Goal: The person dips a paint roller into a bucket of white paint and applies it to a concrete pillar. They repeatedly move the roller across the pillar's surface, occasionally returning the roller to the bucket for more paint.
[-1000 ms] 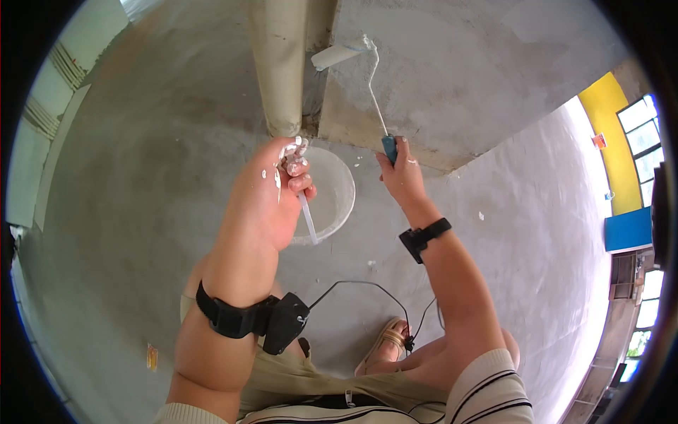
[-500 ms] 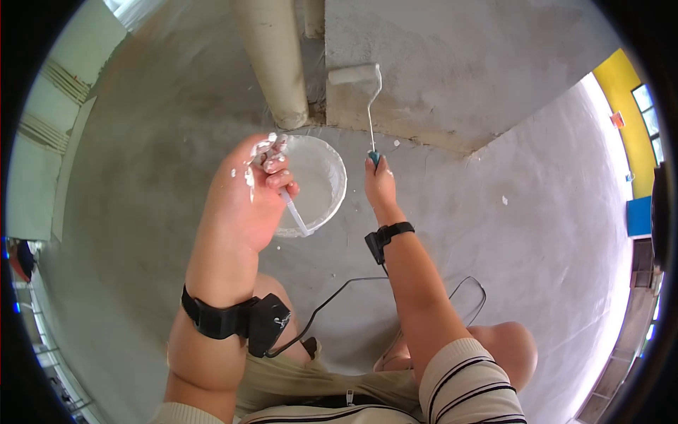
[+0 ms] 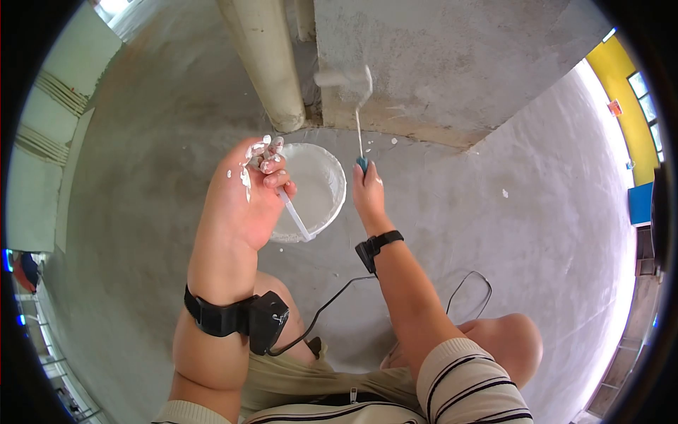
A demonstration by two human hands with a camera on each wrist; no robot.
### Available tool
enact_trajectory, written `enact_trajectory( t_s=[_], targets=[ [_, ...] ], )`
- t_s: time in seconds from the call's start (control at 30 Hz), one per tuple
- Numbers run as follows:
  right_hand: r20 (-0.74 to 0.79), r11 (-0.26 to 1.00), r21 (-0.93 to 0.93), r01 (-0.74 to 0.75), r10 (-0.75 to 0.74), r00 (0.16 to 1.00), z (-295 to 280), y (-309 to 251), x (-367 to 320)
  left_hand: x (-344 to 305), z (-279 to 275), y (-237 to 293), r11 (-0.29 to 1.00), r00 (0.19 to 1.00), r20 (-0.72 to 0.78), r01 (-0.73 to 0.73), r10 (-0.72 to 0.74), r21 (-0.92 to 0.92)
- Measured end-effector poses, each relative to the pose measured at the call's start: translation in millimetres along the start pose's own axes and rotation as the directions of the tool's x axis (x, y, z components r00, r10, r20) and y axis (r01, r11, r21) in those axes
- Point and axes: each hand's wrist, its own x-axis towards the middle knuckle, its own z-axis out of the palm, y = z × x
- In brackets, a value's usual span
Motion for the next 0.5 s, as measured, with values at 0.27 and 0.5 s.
enact_trajectory(
  t_s=[0.27, 0.5],
  targets=[
    [0.053, 0.995, -0.103, -0.016, 0.021, 0.998, 11.9, -13.7, 26.6, -1.1, 1.5, 2.0, 0.995, 0.996, -0.051, 0.066, -0.07, -0.077],
    [0.103, 0.943, -0.191, -0.271, 0.294, 0.95, 38.4, 49.9, -1.9, -1.4, -1.8, 1.5, 0.999, 0.999, 0.023, 0.031, -0.031, -0.031]
  ],
)
